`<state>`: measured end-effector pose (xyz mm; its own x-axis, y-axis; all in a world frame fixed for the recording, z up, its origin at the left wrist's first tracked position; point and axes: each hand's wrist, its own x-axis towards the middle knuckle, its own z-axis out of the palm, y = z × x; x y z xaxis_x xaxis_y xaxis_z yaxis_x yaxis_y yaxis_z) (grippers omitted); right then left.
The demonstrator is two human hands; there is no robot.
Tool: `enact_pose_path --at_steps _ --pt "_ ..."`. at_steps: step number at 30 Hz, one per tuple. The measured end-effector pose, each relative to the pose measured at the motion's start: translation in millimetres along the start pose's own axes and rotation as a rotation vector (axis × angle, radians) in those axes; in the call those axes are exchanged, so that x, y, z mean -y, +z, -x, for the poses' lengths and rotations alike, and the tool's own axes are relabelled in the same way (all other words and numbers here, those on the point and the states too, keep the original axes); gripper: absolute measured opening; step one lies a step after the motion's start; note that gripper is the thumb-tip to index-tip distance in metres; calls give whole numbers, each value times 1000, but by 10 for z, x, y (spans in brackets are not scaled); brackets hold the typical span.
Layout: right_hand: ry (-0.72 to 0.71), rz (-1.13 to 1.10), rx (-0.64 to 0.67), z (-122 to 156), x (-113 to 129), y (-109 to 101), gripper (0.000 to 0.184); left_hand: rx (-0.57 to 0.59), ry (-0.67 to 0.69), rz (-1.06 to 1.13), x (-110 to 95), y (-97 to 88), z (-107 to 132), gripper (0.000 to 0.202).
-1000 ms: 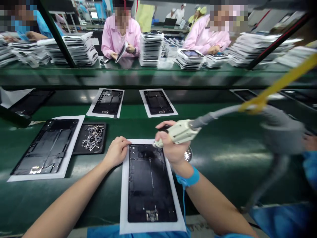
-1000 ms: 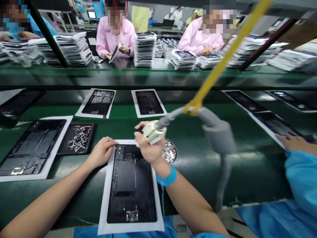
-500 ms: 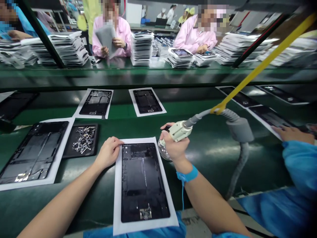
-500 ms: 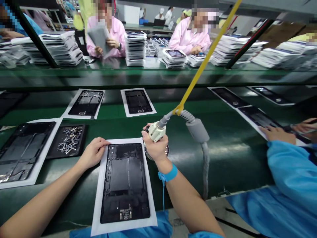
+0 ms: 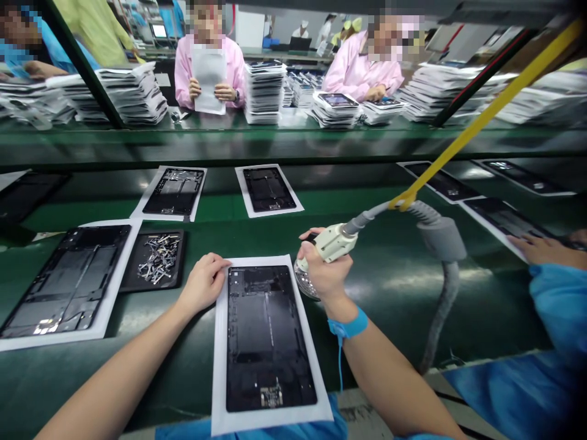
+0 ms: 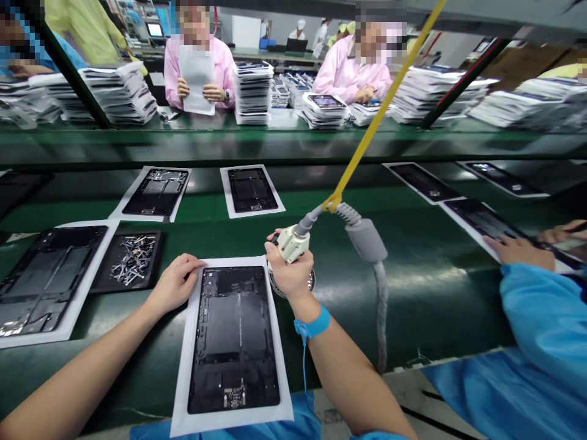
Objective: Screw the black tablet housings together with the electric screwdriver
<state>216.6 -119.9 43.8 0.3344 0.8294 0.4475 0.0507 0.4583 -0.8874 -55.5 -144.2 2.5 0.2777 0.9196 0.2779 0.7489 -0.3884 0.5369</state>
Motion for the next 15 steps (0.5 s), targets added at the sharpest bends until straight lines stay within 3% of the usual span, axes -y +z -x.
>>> enact_pose_path --at_steps 3,6,9,15 --pt "-29 -20 -42 -4 112 -10 20 -13 7 -131 -137 67 -136 28" --pt "-53 -84 -30 61 243 -19 19 192 24 -213 -273 140 -403 27" --pt "5 -187 79 229 338 -12 21 374 49 -183 -280 186 -735 22" --pt "138 -270 425 662 320 62 24 265 -57 -189 -8 225 -1294 20"
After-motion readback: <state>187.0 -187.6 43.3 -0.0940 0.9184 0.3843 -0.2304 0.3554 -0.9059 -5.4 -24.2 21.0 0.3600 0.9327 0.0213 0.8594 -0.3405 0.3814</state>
